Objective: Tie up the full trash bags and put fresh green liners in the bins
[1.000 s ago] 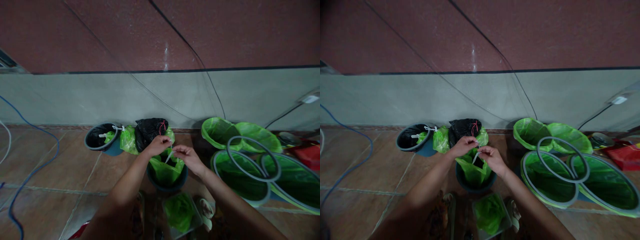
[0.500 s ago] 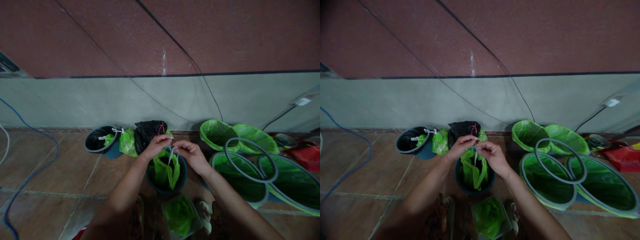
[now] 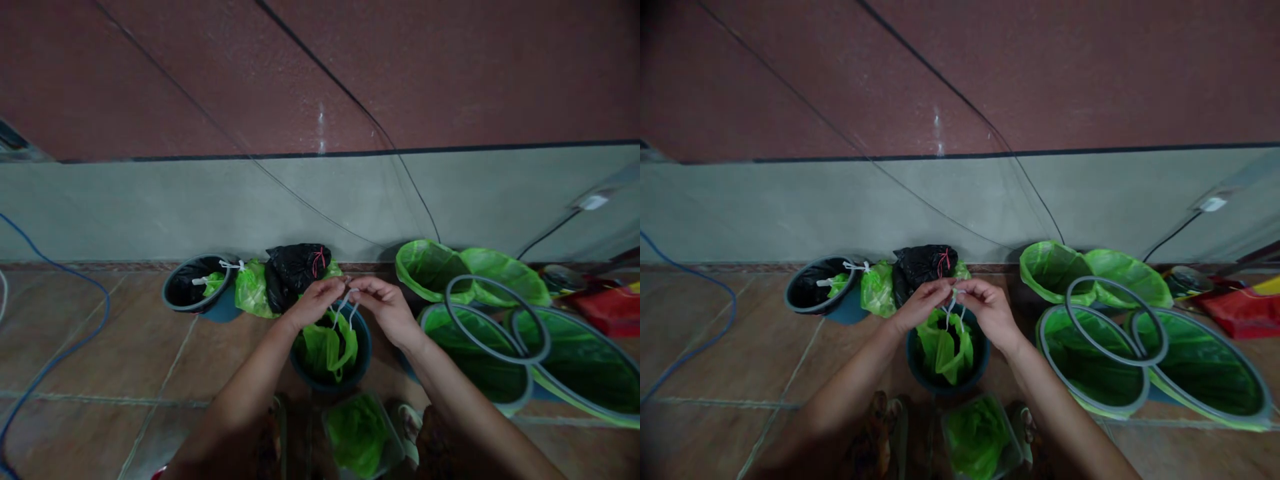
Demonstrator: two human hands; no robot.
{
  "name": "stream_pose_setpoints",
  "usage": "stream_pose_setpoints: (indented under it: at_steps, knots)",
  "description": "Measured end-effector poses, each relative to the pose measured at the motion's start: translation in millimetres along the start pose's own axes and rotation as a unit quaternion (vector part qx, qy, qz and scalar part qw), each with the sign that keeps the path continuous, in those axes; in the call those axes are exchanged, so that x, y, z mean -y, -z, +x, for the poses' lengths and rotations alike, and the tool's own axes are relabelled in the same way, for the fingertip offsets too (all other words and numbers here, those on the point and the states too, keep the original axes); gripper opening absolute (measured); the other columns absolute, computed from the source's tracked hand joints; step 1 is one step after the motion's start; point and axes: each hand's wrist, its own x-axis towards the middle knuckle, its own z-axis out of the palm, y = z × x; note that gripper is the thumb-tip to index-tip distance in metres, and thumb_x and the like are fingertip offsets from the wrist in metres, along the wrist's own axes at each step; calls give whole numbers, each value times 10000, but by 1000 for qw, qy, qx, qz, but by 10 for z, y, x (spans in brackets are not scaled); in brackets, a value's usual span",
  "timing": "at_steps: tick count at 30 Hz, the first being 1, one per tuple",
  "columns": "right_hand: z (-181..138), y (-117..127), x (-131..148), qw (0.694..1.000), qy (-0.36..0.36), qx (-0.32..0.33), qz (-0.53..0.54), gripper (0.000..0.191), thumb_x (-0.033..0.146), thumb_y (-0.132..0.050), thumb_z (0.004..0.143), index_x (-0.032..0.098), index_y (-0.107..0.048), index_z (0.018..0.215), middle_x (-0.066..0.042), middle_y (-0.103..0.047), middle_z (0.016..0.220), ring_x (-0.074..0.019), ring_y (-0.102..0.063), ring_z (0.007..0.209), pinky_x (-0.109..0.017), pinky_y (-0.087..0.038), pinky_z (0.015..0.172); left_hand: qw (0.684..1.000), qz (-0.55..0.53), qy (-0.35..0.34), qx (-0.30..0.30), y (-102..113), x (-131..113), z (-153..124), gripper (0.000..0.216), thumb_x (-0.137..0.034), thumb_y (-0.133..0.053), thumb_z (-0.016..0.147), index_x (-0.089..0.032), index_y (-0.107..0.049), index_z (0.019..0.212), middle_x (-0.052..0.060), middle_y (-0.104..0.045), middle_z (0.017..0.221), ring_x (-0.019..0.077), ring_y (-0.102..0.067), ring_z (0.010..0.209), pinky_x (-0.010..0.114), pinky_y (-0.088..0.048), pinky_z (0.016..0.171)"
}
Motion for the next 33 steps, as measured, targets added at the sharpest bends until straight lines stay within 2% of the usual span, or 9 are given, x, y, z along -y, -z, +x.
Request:
stream_pose_setpoints:
  at_steps: [6, 10, 12, 15, 20, 23, 26, 28, 33]
  knots:
    - [13, 39, -4, 1000, -4, 19, -1, 229, 384, -801, 747, 207, -727, 874, -8, -721, 810, -141, -636, 748, -282, -510, 729, 986, 88, 24, 139, 18, 19, -24, 572, -468, -806, 718, -146, -656, 1166, 22, -654, 941, 145, -574, 804, 259, -475, 737]
    - [23, -15, -25, 997, -1, 70, -28, 231, 376, -755, 782, 206, -710, 931, -13, -716, 859, -145, -649, 781, -285, -520, 751, 972, 132, 16, 195, -128, 151, -8, 391, -475, -681, 851, -161, -662, 1084, 36, -673, 999, 175, -585, 919, 298, -483, 858]
    - [36, -1, -70, 995, 1, 78, -59, 236, 377, -697, 826, 212, -691, 994, -23, -713, 900, -147, -650, 784, -282, -518, 734, 971, 138, 31, 194, -179, 223, 5, 384, -513, -538, 941, -163, -667, 1031, 42, -678, 994, 165, -581, 914, 286, -481, 850]
    - [39, 101, -171, 986, -1, 39, -159, 264, 359, -649, 846, 224, -662, 1072, -34, -711, 953, -158, -651, 811, -285, -514, 736, 973, 134, 83, 170, -162, 304, 19, 548, -617, -396, 965, -143, -666, 911, 30, -644, 840, 120, -533, 720, 238, -456, 685]
    - [-36, 244, -355, 951, -57, 106, -283, 220, 377, -570, 870, 195, -694, 861, -24, -703, 789, -148, -610, 709, -271, -478, 693, 979, 85, 108, 148, -53, 345, 10, 663, -749, -417, 882, -131, -654, 830, -1, -568, 696, 89, -441, 577, 221, -375, 556]
    - [-54, 244, -456, 952, -114, 66, -275, 239, 379, -572, 839, 182, -683, 764, -20, -679, 684, -125, -557, 583, -250, -433, 583, 981, 74, 123, 132, -55, 362, 12, 655, -747, -451, 862, -131, -669, 817, -15, -541, 625, 93, -464, 558, 226, -377, 560]
    - [-40, 235, -494, 958, -149, -10, -245, 193, 363, -646, 754, 174, -676, 729, -8, -637, 589, -120, -539, 526, -247, -410, 536, 985, 45, 146, 79, -72, 384, 32, 609, -698, -503, 854, -119, -692, 837, 9, -596, 645, 105, -520, 571, 233, -393, 571]
    - [-43, 224, -469, 964, -184, -21, -189, 202, 366, -706, 688, 170, -667, 716, -1, -623, 561, -120, -545, 515, -246, -424, 532, 987, 22, 150, 61, -66, 385, 49, 515, -612, -599, 819, -109, -708, 836, 29, -637, 682, 107, -535, 591, 232, -395, 577]
    - [-102, 197, -382, 956, -259, 101, -96, 282, 357, -803, 556, 159, -662, 698, 13, -621, 574, -114, -564, 543, -250, -465, 562, 989, 29, 122, 74, -29, 361, 74, 217, -295, -734, 675, -115, -747, 795, 32, -689, 722, 116, -567, 670, 234, -430, 660]
